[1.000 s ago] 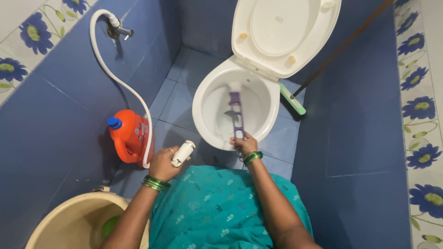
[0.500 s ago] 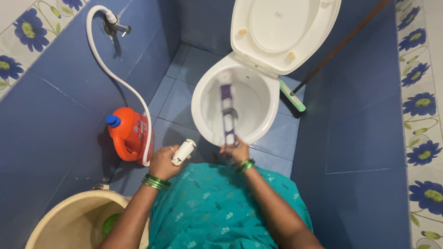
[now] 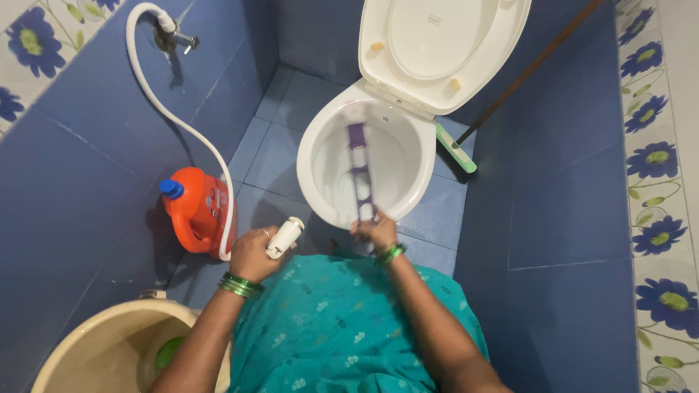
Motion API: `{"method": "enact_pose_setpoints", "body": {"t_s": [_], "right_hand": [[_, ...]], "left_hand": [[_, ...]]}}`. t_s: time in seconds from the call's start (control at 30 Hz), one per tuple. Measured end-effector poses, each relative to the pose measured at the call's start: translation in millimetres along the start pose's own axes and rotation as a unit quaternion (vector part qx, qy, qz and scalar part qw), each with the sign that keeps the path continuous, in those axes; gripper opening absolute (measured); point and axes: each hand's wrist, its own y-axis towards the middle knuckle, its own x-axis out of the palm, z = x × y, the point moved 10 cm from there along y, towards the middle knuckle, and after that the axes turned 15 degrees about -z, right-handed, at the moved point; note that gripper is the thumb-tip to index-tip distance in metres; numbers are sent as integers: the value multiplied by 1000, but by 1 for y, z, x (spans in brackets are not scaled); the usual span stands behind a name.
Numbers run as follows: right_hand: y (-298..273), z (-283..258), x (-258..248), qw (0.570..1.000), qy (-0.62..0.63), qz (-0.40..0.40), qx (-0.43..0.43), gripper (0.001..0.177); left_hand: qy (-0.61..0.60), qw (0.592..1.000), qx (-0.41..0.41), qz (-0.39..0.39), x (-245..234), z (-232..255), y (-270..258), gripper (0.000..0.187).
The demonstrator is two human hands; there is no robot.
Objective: The person scrubs the inside of a toilet bowl with a long-handled brush while simultaneously rinsing it with a handheld bidet sprayer. The person also scrubs the underside of the toilet seat and lid.
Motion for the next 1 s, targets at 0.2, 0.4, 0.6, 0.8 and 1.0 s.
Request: {"method": "enact_pose_setpoints", "body": {"t_s": [0.2,0.4,0.6,0.8,1.0], "right_hand": [[-13,-18,10,1000,17,-18,18,81],[-47,-7,56,996,-18,-76,33,76],[39,29,-60,979,201,9,-1,50],[24,16,-22,993,111,-35,16,54],[-42,-16,2,928,-316,-156,123,79]], "left_hand": [[10,1000,-8,-2,1,-3,1,38],[3,1000,-9,-12,-1,1,1,38],[-4,1000,6,-3,-3,4,0,37],[4,1000,-12,-10,-4,-1,1,37],[-17,1000,12,0,-1,6,1,38]]}}
